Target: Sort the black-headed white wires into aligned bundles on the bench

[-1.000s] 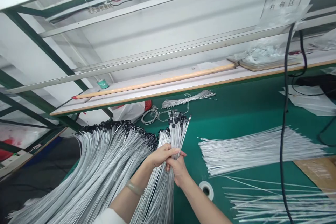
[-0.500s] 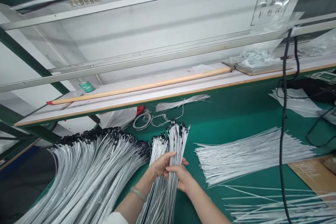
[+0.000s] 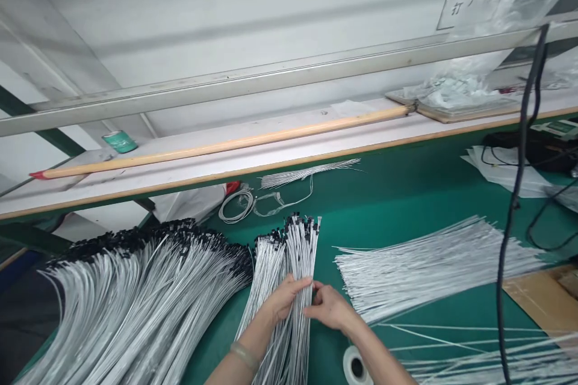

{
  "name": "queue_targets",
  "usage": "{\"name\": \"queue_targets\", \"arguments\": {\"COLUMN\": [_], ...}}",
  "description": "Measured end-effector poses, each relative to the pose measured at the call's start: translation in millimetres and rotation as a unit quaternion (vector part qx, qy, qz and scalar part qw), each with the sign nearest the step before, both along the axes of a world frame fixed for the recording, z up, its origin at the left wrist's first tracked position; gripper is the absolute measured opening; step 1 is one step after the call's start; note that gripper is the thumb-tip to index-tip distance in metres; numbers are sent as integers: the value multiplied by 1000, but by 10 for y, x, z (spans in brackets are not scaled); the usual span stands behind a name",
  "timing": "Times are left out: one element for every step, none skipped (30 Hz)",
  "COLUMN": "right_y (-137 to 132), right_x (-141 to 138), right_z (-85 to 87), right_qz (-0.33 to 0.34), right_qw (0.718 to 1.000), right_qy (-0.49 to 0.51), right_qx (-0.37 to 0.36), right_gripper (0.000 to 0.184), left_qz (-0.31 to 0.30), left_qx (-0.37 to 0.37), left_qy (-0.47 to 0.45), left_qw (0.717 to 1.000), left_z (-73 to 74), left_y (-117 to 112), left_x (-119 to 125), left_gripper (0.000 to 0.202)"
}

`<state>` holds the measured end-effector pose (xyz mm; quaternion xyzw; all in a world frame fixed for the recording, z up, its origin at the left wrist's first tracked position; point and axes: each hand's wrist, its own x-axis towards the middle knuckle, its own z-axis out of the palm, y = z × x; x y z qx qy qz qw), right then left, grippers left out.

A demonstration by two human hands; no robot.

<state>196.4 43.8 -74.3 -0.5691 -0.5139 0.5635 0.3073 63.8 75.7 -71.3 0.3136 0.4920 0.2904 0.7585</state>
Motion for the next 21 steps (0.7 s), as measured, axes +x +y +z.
{"name": "queue_targets", "arguments": {"right_y": [40, 91, 148, 207, 264, 315, 356, 388, 410, 424, 433, 440, 445, 452, 459, 468, 476, 483, 488, 490, 490], "right_x": [68, 112, 132, 127, 103, 64, 19, -27, -67, -99, -119, -128, -125, -113, -93, -71, -47, -25, -8, 4, 10], "right_z": [85, 175, 264, 341, 400, 437, 450, 439, 410, 368, 318, 267, 219, 179, 149, 129, 120, 121, 129, 142, 158], "right_qz": [17, 14, 1, -4, -1, 6, 15, 20, 20, 15, 6, -4, -13, -19, -21, -17, -10, 0, 8, 17, 25], "right_qw": [997, 988, 979, 972, 965, 959, 953, 946, 940, 936, 935, 937, 941, 947, 953, 959, 963, 965, 965, 962, 957], "right_qy": [-77, -148, -192, -213, -220, -224, -230, -243, -259, -272, -276, -270, -254, -232, -209, -187, -170, -161, -160, -168, -182], "right_qx": [19, 36, 66, 104, 141, 174, 198, 213, 220, 221, 221, 222, 222, 221, 218, 214, 210, 207, 208, 216, 226], "right_gripper": [26, 28, 25, 21, 15, 11, 14, 21, 27, 32, 36, 39, 40, 39, 37, 33, 30, 28, 28, 29, 30], "left_qz": [6, 6, 2, -5, -13, -17, -17, -14, -8, -2, 3, 8, 13, 19, 24, 28, 32, 35, 36, 38, 41], "left_qx": [-9, -17, -23, -26, -25, -21, -18, -16, -17, -21, -28, -37, -45, -51, -57, -62, -68, -74, -81, -87, -92], "left_qy": [-2, -5, -12, -20, -30, -40, -48, -56, -63, -69, -75, -82, -89, -96, -103, -109, -113, -115, -115, -114, -112], "left_qw": [1000, 1000, 1000, 999, 999, 999, 999, 998, 998, 997, 997, 996, 995, 994, 993, 992, 991, 990, 989, 989, 989], "left_z": [-23, -43, -59, -72, -81, -89, -95, -102, -108, -115, -123, -130, -136, -141, -145, -148, -149, -148, -147, -144, -140], "left_y": [-4, -7, -10, -13, -16, -19, -23, -28, -32, -37, -41, -45, -49, -52, -55, -59, -62, -65, -69, -74, -80], "left_x": [12, 28, 47, 68, 88, 107, 122, 133, 140, 143, 141, 137, 130, 123, 117, 111, 107, 106, 108, 112, 119], "left_gripper": [34, 34, 34, 32, 30, 29, 27, 26, 25, 25, 25, 26, 28, 30, 31, 32, 33, 33, 33, 32, 31]}}
